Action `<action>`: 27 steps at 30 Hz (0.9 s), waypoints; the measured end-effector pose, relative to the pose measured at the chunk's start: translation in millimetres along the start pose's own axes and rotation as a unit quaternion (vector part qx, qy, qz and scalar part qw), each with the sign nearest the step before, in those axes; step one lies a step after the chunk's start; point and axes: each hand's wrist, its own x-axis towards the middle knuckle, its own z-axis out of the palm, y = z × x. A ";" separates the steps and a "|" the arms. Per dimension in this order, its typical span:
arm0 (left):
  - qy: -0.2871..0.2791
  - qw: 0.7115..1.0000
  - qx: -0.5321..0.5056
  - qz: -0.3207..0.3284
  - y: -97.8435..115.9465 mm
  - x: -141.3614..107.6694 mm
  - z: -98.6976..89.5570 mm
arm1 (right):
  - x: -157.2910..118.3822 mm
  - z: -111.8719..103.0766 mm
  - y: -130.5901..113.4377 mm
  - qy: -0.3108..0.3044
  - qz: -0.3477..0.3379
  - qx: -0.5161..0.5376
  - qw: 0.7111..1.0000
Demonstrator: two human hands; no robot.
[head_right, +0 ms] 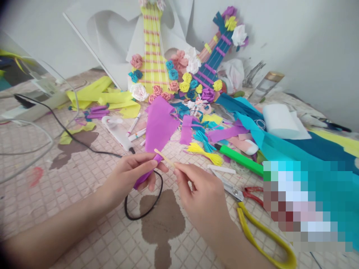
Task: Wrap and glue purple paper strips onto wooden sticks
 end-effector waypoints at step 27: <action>-0.001 1.000 0.016 -0.002 -3.0 2.1 -2.1 | 3.1 1.3 5.9 0.015 -0.014 0.006 1.000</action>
